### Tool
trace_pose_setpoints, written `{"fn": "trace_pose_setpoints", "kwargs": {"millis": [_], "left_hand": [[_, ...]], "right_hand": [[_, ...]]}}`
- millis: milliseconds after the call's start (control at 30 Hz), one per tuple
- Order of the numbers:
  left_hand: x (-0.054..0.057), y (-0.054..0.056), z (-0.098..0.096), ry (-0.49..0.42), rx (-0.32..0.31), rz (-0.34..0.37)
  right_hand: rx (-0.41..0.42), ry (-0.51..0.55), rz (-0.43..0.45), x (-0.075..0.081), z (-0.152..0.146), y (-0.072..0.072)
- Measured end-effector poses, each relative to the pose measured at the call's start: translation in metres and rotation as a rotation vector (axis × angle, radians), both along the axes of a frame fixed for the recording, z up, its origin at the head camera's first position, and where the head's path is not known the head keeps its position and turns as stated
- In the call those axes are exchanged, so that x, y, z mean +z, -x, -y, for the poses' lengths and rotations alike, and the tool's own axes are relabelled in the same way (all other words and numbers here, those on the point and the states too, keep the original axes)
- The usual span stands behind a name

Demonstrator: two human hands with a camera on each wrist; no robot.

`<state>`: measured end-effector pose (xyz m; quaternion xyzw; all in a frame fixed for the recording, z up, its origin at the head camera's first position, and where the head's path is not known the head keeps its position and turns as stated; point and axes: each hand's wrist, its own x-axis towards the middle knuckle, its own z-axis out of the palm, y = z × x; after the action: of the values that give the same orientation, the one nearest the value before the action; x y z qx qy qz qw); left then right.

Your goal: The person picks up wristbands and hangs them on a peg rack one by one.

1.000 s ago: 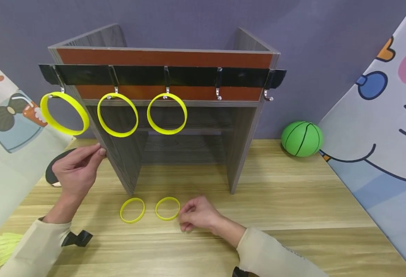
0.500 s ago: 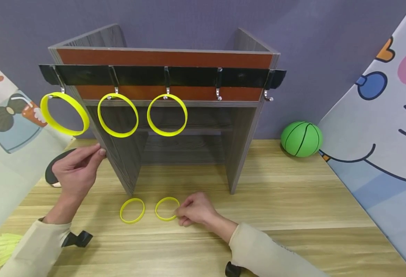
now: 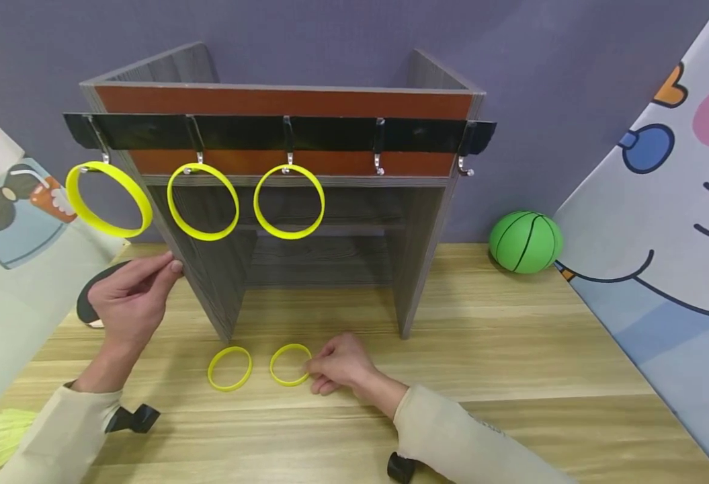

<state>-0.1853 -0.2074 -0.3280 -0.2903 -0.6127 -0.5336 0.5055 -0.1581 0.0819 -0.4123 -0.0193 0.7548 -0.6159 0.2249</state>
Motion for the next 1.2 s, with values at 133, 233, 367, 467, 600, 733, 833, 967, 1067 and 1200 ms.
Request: {"fn": "trace_pose_setpoints", "kwargs": {"millis": [133, 233, 367, 467, 600, 733, 833, 967, 1067, 1200], "left_hand": [[0.0, 0.001, 0.0, -0.019, -0.014, -0.01], [0.0, 0.0, -0.001, -0.021, -0.021, -0.014], [0.001, -0.001, -0.001, -0.012, -0.022, -0.008], [0.001, 0.0, -0.001, -0.014, -0.025, -0.009], [0.0, 0.001, 0.0, -0.02, -0.028, -0.015], [0.0, 0.0, 0.0, -0.018, -0.026, -0.016], [0.0, 0.0, 0.0, -0.016, -0.023, -0.014], [0.0, 0.0, 0.0, -0.02, -0.025, -0.013], [0.0, 0.0, 0.0, -0.018, -0.021, -0.011], [0.0, 0.0, 0.0, -0.011, -0.01, -0.002]], "right_hand": [[-0.004, -0.002, 0.003, 0.001, 0.001, 0.001], [-0.005, -0.001, 0.002, 0.0, 0.002, 0.001], [-0.001, 0.01, -0.003, -0.003, 0.001, 0.001], [0.007, 0.021, -0.011, -0.004, 0.0, 0.001], [0.026, 0.042, -0.025, -0.004, -0.003, 0.0], [0.04, 0.063, -0.025, -0.003, -0.007, -0.001], [0.04, 0.079, -0.02, 0.0, -0.011, -0.003], [0.035, 0.101, -0.021, 0.005, -0.016, -0.006], [0.039, 0.116, -0.022, 0.01, -0.019, -0.009], [0.047, 0.14, -0.035, 0.017, -0.024, -0.012]]}}
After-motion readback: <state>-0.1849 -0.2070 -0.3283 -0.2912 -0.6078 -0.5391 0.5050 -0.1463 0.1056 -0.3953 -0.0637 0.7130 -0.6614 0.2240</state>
